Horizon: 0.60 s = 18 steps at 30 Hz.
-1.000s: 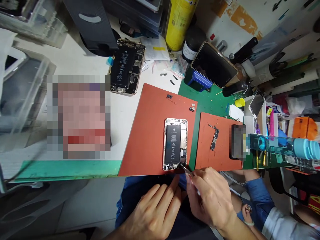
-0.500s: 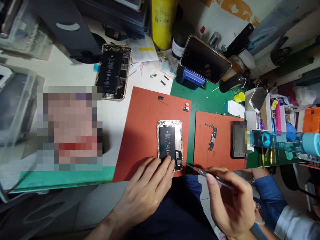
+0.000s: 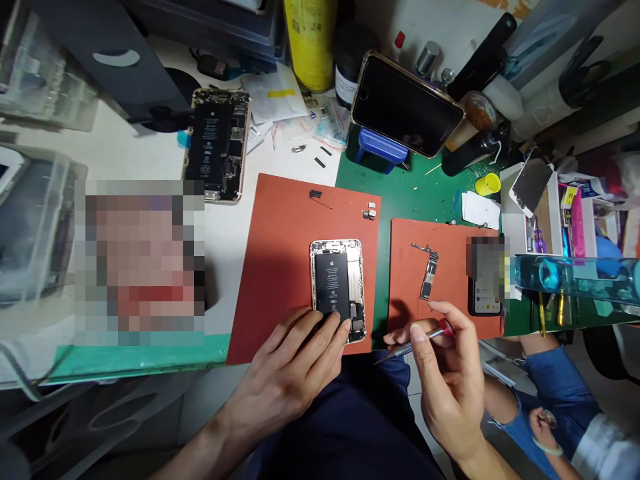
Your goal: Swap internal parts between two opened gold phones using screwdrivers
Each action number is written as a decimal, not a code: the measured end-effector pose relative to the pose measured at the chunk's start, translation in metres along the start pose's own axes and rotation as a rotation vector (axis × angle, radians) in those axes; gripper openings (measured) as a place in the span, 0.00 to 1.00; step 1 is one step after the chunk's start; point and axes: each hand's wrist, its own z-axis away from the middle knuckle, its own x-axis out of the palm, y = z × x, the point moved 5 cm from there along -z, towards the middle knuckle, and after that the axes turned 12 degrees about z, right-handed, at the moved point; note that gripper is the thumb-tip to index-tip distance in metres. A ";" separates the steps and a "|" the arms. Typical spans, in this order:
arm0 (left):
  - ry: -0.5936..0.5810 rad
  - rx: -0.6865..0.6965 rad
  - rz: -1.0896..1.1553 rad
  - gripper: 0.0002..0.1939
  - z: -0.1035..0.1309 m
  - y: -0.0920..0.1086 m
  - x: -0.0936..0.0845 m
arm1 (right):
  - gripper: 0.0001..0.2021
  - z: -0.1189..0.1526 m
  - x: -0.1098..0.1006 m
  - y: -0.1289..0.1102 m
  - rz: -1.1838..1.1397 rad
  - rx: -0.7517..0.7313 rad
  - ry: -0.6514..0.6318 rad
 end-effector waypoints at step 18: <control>-0.035 0.074 0.004 0.20 0.004 -0.006 0.001 | 0.18 -0.029 0.055 0.009 0.181 0.296 -0.318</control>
